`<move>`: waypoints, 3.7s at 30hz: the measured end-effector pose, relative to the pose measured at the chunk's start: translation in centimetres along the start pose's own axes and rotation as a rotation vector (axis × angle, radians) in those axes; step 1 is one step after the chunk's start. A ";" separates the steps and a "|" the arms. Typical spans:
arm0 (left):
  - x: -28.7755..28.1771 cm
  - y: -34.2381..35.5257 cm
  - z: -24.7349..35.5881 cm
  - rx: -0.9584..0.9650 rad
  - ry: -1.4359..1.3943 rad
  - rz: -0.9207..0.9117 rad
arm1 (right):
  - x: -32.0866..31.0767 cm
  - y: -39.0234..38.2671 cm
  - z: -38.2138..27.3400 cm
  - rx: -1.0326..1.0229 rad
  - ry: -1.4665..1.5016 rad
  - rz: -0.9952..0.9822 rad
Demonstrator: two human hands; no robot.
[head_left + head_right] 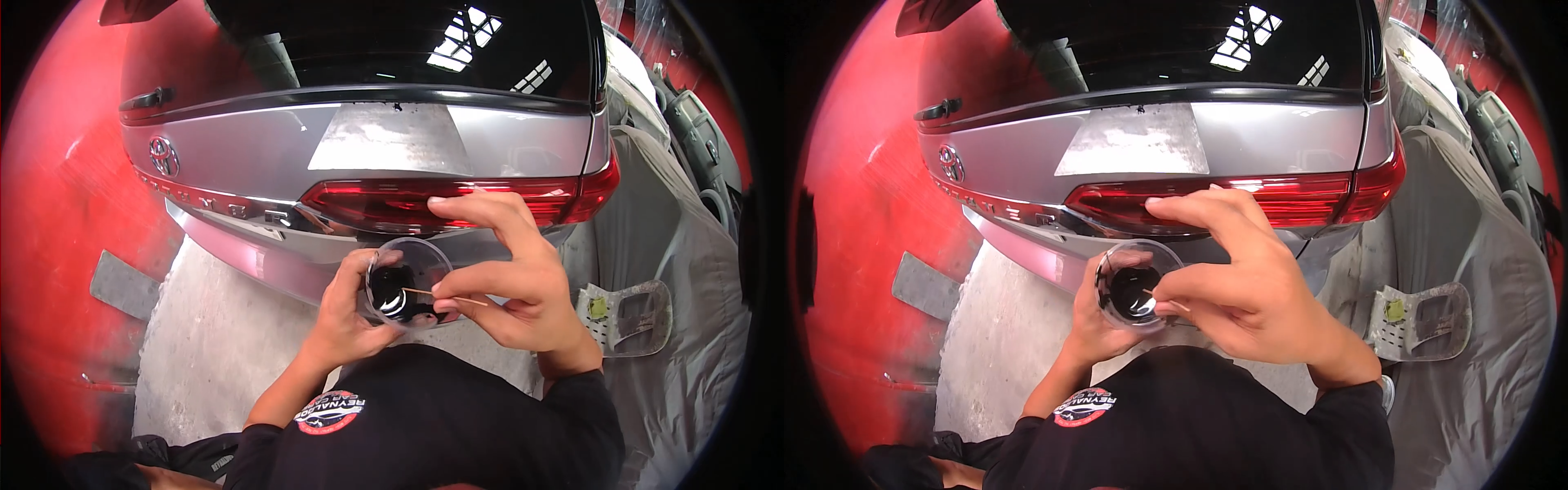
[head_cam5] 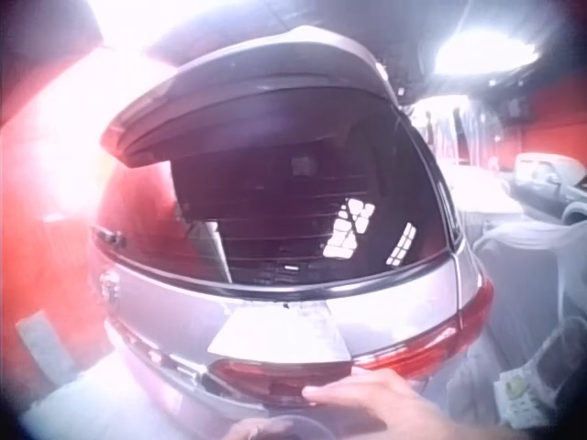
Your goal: Touching up paint on the rear of a silver SUV using a small brush.
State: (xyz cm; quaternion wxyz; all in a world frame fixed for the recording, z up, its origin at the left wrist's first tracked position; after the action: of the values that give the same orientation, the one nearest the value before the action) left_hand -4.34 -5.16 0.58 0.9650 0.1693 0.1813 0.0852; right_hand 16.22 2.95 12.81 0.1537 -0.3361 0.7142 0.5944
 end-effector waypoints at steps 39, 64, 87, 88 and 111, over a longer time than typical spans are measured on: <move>-1.9 7.4 -0.7 -0.179 -0.319 -0.169 | -0.8 2.4 2.1 0.096 0.072 0.448; -1.8 7.7 -0.7 -0.216 -0.351 -0.212 | -1.2 4.8 8.7 0.196 0.103 0.571; -2.1 7.8 -0.9 -0.253 -0.340 -0.271 | -1.1 4.2 8.4 -0.028 -0.089 0.474; -2.1 7.8 -0.9 -0.241 -0.340 -0.271 | -1.1 4.1 8.4 -0.037 -0.077 0.493; -2.1 7.6 -0.8 -0.201 -0.302 -0.220 | -0.1 5.2 9.4 -0.124 -0.162 0.358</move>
State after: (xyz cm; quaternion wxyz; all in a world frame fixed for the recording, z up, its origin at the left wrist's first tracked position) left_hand -7.37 1.64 3.24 0.9967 0.0621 0.0425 -0.0293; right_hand 11.19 12.33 14.42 0.0817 -0.1634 0.7099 0.6802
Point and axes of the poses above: each hand's wrist, its own y-axis towards the middle knuckle, its own x-axis out of the palm, z = x × y, the point moved 2 cm from there along y, towards the middle knuckle, and after that the axes turned 15 degrees about -x, right-handed, at the moved point
